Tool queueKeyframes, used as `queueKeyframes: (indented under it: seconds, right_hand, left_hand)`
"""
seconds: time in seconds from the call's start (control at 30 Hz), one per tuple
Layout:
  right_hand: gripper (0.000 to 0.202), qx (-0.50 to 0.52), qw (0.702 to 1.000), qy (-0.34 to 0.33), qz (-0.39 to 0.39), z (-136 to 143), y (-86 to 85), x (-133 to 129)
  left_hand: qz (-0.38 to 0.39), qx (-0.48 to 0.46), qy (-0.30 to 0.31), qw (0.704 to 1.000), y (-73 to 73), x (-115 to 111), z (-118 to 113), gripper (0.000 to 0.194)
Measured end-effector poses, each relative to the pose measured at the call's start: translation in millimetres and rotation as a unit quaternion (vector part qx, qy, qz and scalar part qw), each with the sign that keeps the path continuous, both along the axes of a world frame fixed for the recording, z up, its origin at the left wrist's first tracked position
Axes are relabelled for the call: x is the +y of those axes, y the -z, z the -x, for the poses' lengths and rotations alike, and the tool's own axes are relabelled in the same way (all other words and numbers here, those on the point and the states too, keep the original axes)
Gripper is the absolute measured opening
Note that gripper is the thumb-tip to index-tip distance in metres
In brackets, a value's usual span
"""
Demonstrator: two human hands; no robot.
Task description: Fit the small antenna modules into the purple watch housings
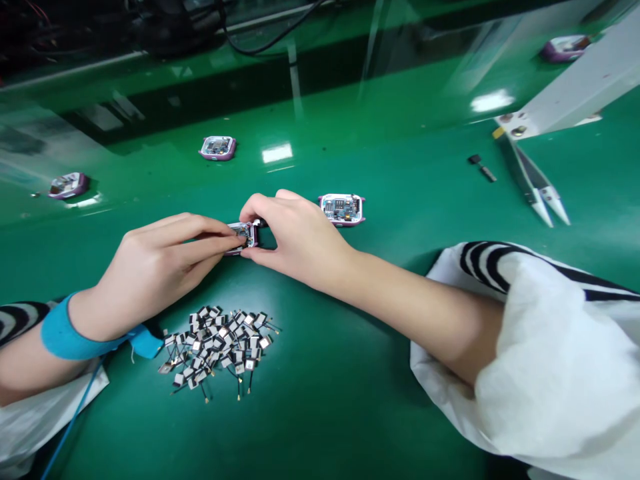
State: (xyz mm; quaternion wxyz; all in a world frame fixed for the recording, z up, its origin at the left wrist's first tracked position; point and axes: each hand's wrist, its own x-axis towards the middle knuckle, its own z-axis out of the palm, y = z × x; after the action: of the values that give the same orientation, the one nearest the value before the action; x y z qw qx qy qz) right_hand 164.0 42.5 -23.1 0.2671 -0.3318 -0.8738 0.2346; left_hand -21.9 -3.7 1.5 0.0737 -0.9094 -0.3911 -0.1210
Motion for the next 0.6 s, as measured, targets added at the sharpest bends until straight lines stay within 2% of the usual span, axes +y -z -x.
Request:
queueKeyframes:
  seconds: [0.6]
  right_hand:
    - [0.025,-0.001,1.0,0.001,0.001,-0.1,0.0,0.3]
  left_hand:
    - [-0.001,0.001,-0.007,1.0,1.1,-0.2,-2.4,0.02]
